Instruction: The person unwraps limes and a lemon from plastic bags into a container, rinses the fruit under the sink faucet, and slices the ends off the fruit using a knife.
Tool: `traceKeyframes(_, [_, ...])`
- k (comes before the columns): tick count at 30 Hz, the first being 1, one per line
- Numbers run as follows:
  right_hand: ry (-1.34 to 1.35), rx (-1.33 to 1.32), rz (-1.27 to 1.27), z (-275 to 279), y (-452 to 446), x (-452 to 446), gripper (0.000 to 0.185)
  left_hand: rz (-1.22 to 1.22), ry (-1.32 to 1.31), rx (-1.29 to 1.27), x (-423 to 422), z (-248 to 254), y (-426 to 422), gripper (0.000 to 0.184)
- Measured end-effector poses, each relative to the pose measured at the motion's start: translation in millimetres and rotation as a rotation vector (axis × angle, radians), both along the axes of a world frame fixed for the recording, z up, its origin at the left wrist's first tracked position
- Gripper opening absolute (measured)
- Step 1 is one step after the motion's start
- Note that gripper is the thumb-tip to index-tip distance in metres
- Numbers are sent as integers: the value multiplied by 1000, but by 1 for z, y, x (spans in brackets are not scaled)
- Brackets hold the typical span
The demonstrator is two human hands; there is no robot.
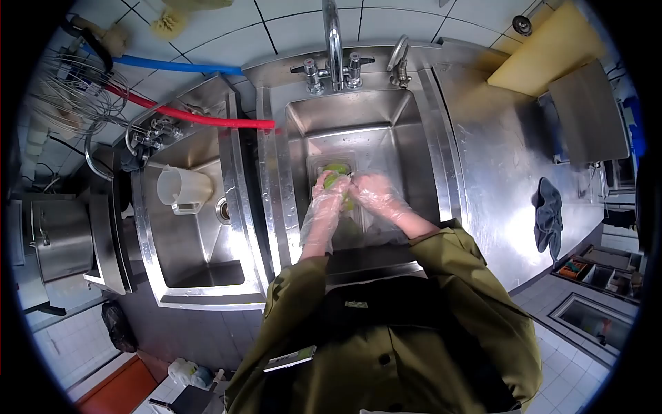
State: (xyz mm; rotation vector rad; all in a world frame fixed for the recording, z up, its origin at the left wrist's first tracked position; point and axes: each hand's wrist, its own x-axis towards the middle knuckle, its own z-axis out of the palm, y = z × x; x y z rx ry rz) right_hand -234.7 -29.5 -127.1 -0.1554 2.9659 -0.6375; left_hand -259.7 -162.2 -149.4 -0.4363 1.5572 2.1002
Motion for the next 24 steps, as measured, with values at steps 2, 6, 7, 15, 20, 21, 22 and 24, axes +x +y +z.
traceKeyframes(2, [-68, 92, -20, -7, 13, -7, 25, -14, -66, 69, 0, 9, -3, 30])
traceKeyframes(6, [-267, -84, -102, -6, 61, -16, 21, -201, -185, 170, 18, 39, -16, 26])
traceKeyframes(7, [-225, -283, 10, -18, 69, -17, 22, -132, -200, 207, 15, 32, -14, 26])
traceKeyframes(15, [-806, -1109, -138, 32, 21, 2, 39, -174, -73, 14, -5, 35, -6, 48])
traceKeyframes(20, [-349, -1078, -104, -2, 4, 6, 29, -354, 62, -268, -16, 50, -9, 70])
traceKeyframes(21, [-327, -945, -139, -4, 4, 6, 28, -371, 50, -255, -17, 51, -9, 72])
traceKeyframes(22, [-301, -810, -171, -4, 5, 3, 28, -356, 34, -250, -20, 42, -9, 72])
traceKeyframes(24, [-184, -557, -208, 11, 5, 2, 26, -300, 66, -295, -15, 43, -6, 67])
